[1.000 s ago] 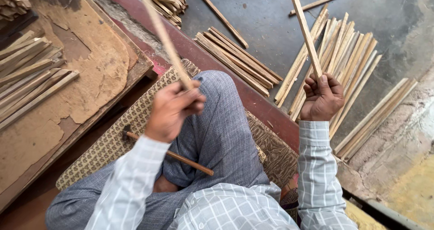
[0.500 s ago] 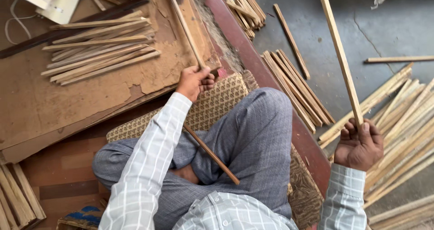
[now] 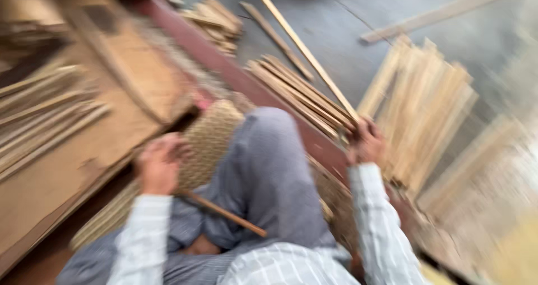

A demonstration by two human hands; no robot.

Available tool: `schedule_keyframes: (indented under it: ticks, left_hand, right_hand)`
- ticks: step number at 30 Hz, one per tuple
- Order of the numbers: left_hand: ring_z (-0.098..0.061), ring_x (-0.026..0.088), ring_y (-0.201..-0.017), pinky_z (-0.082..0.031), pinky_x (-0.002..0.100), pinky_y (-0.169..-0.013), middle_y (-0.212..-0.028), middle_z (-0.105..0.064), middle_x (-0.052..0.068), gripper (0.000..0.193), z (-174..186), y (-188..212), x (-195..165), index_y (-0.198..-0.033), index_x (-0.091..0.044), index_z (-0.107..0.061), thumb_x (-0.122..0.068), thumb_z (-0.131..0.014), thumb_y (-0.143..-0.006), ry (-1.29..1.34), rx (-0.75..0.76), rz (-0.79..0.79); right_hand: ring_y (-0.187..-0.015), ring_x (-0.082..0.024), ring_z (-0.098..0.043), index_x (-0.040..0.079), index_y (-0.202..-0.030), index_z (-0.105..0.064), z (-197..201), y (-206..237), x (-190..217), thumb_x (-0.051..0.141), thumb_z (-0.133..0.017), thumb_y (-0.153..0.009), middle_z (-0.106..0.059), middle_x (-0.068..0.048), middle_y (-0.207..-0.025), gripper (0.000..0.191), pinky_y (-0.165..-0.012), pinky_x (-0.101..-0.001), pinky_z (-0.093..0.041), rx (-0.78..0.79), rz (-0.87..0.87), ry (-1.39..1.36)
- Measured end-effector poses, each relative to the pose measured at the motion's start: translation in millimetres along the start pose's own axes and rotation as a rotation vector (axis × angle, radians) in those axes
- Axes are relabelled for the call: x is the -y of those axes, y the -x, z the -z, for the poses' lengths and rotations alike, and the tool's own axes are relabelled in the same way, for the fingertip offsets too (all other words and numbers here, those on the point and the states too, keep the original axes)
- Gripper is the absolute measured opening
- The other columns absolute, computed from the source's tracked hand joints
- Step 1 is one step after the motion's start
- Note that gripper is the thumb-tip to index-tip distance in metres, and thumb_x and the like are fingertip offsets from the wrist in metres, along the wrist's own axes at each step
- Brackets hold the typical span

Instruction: The person sits on a mat and assembles thin wooden sticks into rectangular frames. They hold two sticks together, tap the joint with a hammer, and place the completed frame aside. The process repeats with new sticks throughout the clip.

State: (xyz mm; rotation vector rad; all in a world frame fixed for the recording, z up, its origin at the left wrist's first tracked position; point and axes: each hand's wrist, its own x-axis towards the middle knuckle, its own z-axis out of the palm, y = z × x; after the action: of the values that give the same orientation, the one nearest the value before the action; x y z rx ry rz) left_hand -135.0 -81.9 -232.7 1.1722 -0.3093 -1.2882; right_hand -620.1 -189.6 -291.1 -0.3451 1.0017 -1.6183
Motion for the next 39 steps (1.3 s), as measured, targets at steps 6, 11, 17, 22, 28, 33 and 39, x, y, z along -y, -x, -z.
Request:
schedule_keyframes:
  ticks: [6, 11, 17, 22, 28, 33, 39]
  left_hand:
    - [-0.074, 0.028, -0.095, -0.063, 0.042, -0.089, -0.108, -0.072, 0.018, 0.016, 38, 17, -28, -0.125, 0.002, -0.060, -0.007, -0.064, -0.113, -0.154, -0.144, -0.126]
    - [-0.074, 0.030, -0.097, -0.063, 0.046, -0.095, -0.108, -0.071, 0.020, 0.009, 93, 18, -28, -0.117, 0.001, -0.055, -0.004, -0.062, -0.117, -0.150, -0.129, -0.187]
    - [-0.073, 0.029, -0.099, -0.061, 0.046, -0.097, -0.114, -0.071, 0.020, 0.009, 146, 33, -27, -0.122, 0.002, -0.053, -0.004, -0.056, -0.115, -0.271, -0.190, -0.215]
    - [-0.071, 0.024, -0.109, -0.058, 0.044, -0.105, -0.117, -0.072, 0.010, 0.018, 164, 34, -27, -0.130, -0.008, -0.056, -0.018, -0.053, -0.116, -0.351, -0.304, -0.202]
    - [-0.066, 0.021, -0.111, -0.057, 0.043, -0.114, -0.121, -0.067, 0.007, 0.021, 168, 39, -18, -0.132, -0.006, -0.058, -0.021, -0.050, -0.118, -0.412, -0.273, -0.206]
    - [-0.066, 0.019, -0.110, -0.057, 0.038, -0.109, -0.119, -0.066, 0.007, 0.022, 161, 42, -15, -0.133, -0.004, -0.058, -0.020, -0.051, -0.119, -0.423, -0.244, -0.183]
    - [-0.067, 0.019, -0.111, -0.058, 0.038, -0.108, -0.119, -0.066, 0.008, 0.022, 151, 46, -11, -0.133, -0.004, -0.058, -0.020, -0.052, -0.119, -0.586, -0.274, -0.252]
  right_hand:
    - [-0.081, -0.022, -0.074, 0.000, -0.120, -0.066, 53, -5, 21, 0.004, -0.069, -0.095, -0.076, -0.013, -0.095, 0.025, -0.068, -0.0320, -0.063, -0.257, 0.149, 0.217]
    - [-0.081, -0.024, -0.075, -0.002, -0.119, -0.070, 94, -11, 16, -0.006, -0.072, -0.085, -0.076, -0.015, -0.093, 0.034, -0.072, -0.0345, -0.064, -0.469, 0.160, 0.947]
    - [-0.089, -0.025, -0.076, 0.008, -0.106, -0.079, 139, -13, 31, 0.012, -0.084, -0.081, -0.076, -0.010, -0.104, 0.026, -0.085, -0.0429, -0.063, -0.830, 0.063, 1.384]
    - [-0.083, -0.031, -0.072, 0.005, -0.095, -0.080, 165, -15, 48, 0.011, -0.085, -0.075, -0.073, -0.015, -0.097, 0.022, -0.080, -0.0450, -0.059, -0.755, 0.083, 1.675]
    - [-0.055, -0.021, -0.068, -0.003, -0.098, -0.074, 183, -28, 57, 0.004, -0.060, -0.099, -0.072, -0.015, -0.074, 0.015, -0.043, -0.0323, -0.055, -0.944, -0.167, 0.843]
    - [-0.054, -0.020, -0.068, -0.007, -0.098, -0.070, 185, -21, 63, 0.011, -0.063, -0.101, -0.070, -0.015, -0.073, 0.019, -0.045, -0.0320, -0.058, -0.818, -0.292, 0.634]
    - [-0.055, -0.019, -0.067, -0.003, -0.105, -0.070, 188, -22, 62, 0.014, -0.068, -0.099, -0.070, -0.013, -0.075, 0.019, -0.046, -0.0320, -0.057, -0.778, -0.239, 0.670]
